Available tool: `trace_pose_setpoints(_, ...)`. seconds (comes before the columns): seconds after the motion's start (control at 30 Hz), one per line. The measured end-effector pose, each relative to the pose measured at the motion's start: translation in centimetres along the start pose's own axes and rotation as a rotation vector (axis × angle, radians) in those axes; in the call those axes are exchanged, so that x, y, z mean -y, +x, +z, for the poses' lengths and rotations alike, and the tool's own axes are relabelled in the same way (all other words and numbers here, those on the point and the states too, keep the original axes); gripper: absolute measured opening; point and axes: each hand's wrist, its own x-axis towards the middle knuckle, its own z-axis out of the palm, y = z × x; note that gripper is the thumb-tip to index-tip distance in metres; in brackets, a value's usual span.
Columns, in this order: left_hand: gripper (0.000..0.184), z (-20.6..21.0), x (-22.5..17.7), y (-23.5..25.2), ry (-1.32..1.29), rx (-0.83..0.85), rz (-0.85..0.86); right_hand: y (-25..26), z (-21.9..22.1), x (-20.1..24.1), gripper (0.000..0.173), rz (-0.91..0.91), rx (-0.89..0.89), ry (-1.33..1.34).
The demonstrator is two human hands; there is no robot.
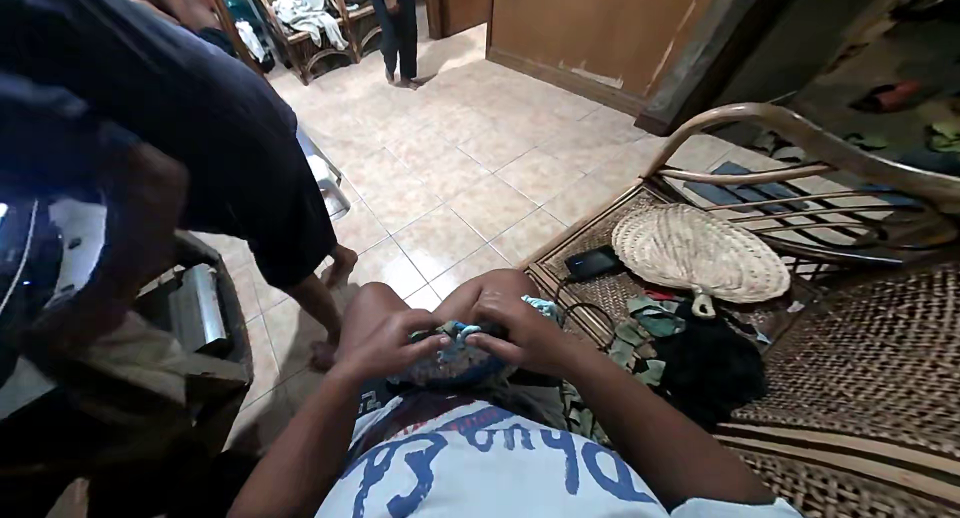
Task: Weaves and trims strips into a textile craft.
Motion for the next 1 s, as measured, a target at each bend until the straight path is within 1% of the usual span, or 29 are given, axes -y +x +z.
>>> trace_pose_setpoints(0.1,0.030,1.0,-0.4,0.5,-0.139,-0.080,0.019,0.0,0.5,-0.1,0.029,-0.011,-0.044,-0.008)
trace_pose_setpoints(0.2,0.043,1.6,-1.2,0.9,-0.247,-0.164,0.020,0.0,0.7,0.0,0.028,0.027,-0.086,0.005)
trace_pose_setpoints(0.27,0.049,2.2,-1.6,1.1,-0.308,-0.254,0.031,0.0,0.9,0.5,0.027,0.087,-0.126,0.056)
trace_pose_setpoints(0.37,0.052,3.1,-1.3,1.3,-0.354,-0.360,0.106,0.1,0.8,1.0,0.032,0.227,-0.147,0.143)
trace_pose_setpoints(0.43,0.049,3.6,-1.1,1.3,-0.336,-0.409,0.151,0.2,0.5,0.9,0.044,0.313,-0.091,0.130)
trace_pose_setpoints(0.5,0.047,4.1,-1.1,1.3,-0.319,-0.424,0.191,0.3,0.1,0.5,0.053,0.343,0.019,0.159)
trace_pose_setpoints(0.57,0.045,4.4,-1.3,1.3,-0.318,-0.418,0.204,0.6,-0.5,0.4,0.049,0.344,0.156,0.302)
trace_pose_setpoints(0.6,0.043,4.4,-1.5,1.3,-0.316,-0.418,0.197,0.7,-0.8,0.6,0.044,0.351,0.204,0.391)
trace_pose_setpoints(0.67,0.042,4.4,-2.2,1.3,-0.253,-0.452,0.145,1.0,-1.0,1.3,0.030,0.387,0.239,0.510)
trace_pose_setpoints(0.7,0.043,4.3,-2.5,1.2,-0.210,-0.466,0.099,1.2,-0.9,1.5,0.027,0.414,0.227,0.519)
trace_pose_setpoints(0.77,0.049,4.3,-2.4,1.2,-0.202,-0.511,0.039,1.5,-0.5,1.8,0.032,0.459,0.157,0.429)
trace_pose_setpoints(0.83,0.057,4.7,-1.7,1.5,-0.340,-0.565,0.040,1.8,-0.2,1.7,0.033,0.482,0.079,0.413)
trace_pose_setpoints(0.9,0.061,5.0,-1.1,1.6,-0.415,-0.617,0.051,2.0,0.5,1.7,0.027,0.467,-0.022,0.546)
trace_pose_setpoints(0.93,0.060,5.1,-1.0,1.6,-0.423,-0.633,0.055,2.2,0.5,2.1,0.023,0.512,-0.046,0.659)
trace_pose_setpoints(1.0,0.056,5.0,-1.2,1.5,-0.415,-0.649,0.052,2.8,0.4,3.0,0.020,0.608,-0.084,0.758)
